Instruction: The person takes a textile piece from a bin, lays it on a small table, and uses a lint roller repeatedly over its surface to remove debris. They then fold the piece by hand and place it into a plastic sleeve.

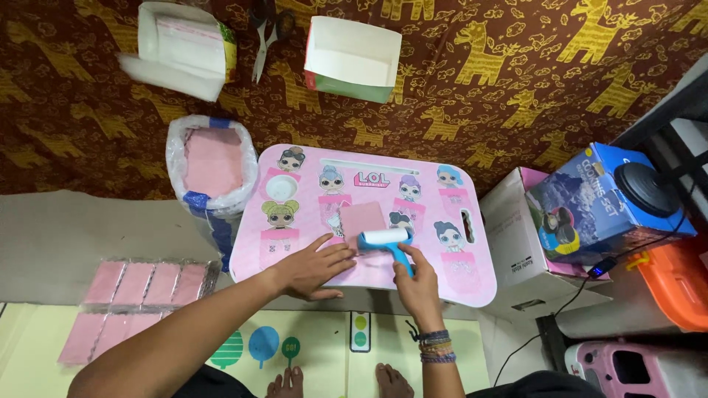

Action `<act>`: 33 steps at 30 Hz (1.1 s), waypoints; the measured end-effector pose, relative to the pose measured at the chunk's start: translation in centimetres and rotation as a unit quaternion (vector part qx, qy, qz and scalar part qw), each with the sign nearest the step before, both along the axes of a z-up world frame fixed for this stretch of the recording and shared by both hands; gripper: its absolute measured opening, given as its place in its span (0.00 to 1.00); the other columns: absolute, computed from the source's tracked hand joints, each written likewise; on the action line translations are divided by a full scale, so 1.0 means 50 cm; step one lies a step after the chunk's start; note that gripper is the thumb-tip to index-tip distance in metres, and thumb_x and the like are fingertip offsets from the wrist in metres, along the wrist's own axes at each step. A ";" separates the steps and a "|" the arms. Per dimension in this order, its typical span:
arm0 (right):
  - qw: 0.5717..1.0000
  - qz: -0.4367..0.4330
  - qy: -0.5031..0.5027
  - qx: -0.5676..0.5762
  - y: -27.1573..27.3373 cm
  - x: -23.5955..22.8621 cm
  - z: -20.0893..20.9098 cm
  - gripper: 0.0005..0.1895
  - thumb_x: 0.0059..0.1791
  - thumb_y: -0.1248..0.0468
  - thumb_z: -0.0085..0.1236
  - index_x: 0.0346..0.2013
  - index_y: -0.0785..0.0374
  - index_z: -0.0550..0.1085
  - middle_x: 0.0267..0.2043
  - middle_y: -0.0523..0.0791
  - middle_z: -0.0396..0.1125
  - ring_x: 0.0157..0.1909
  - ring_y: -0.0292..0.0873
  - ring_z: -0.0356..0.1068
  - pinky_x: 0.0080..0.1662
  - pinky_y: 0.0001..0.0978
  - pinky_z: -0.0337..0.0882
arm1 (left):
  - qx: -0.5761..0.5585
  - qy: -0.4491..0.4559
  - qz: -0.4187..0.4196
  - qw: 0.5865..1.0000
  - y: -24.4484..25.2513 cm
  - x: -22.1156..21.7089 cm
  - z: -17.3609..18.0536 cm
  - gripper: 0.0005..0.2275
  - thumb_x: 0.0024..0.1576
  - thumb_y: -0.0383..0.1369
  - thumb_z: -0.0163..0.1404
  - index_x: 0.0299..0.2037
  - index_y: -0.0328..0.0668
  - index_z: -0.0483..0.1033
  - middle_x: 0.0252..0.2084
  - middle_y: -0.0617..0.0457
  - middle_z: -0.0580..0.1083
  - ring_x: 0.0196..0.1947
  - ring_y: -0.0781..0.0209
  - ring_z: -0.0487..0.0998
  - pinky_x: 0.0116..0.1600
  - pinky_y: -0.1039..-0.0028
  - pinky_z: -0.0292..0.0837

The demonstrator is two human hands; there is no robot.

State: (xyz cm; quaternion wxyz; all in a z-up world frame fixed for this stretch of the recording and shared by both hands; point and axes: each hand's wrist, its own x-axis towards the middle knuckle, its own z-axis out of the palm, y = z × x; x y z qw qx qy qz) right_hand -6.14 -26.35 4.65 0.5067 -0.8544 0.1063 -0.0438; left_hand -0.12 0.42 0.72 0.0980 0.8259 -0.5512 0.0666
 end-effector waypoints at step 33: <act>0.989 0.036 0.013 -0.142 -0.034 -0.014 0.070 0.23 0.45 0.59 0.57 0.55 0.54 0.74 0.28 0.53 0.72 0.28 0.49 0.73 0.37 0.40 0.72 | -0.010 0.011 -0.005 1.000 0.018 0.005 -0.003 0.27 0.61 0.49 0.48 0.63 0.37 0.68 0.69 0.41 0.64 0.71 0.47 0.61 0.73 0.44 0.45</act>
